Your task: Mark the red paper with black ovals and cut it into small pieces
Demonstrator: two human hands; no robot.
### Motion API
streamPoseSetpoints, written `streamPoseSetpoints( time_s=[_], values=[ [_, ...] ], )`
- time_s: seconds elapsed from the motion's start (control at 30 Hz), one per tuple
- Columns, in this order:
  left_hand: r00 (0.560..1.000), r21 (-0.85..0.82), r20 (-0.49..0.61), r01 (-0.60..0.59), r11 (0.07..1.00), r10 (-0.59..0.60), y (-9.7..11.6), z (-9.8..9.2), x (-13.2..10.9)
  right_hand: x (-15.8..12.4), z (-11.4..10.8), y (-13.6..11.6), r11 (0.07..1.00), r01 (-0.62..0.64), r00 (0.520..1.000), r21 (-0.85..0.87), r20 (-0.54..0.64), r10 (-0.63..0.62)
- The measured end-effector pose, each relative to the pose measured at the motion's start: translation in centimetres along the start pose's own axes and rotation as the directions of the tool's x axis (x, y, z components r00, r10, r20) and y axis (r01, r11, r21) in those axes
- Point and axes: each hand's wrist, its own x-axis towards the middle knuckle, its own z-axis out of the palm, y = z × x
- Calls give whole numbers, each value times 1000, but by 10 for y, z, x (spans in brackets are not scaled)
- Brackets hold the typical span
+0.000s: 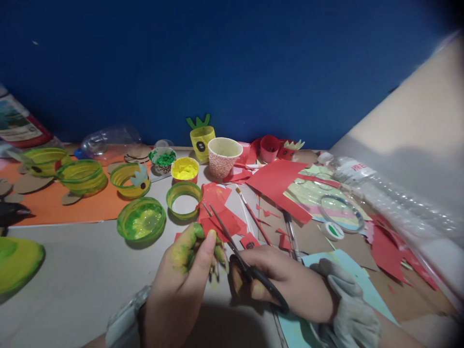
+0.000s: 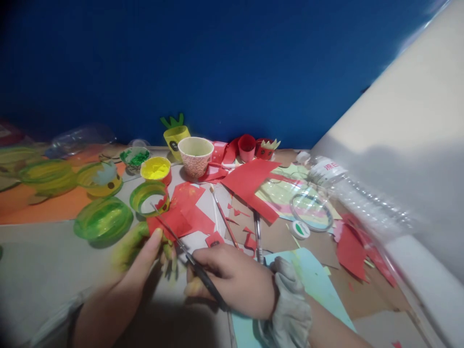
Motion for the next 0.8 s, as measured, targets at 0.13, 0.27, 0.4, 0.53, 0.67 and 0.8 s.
streamPoseSetpoints(
  time_s=[0.13, 0.27, 0.4, 0.53, 0.67, 0.8],
  values=[
    [1000, -2, -13, -1, 1000, 1, 0, 0, 0, 0, 0, 0, 999, -3, 1000, 35, 3, 3],
    [1000, 16, 6, 14, 1000, -14, 2, 0, 1, -1, 0, 0, 998, 1, 1000, 56, 10, -2],
    [1000, 47, 13, 23, 999, -24, 2, -1, 1, -1, 0, -1, 998, 13, 1000, 58, -9, -12],
    [1000, 9, -8, 5, 1000, -5, 1, 0, 0, 0, 0, -1, 998, -2, 1000, 57, -9, 3],
    [997, -17, -68, 44, 999, -45, 3, 3, -2, 0, 1, 1, 998, 6, 1000, 58, -3, -6],
    [995, -59, -78, 63, 996, -67, 5, 5, -2, 1, 1, 2, 999, 19, 1000, 39, -19, -18]
  ],
)
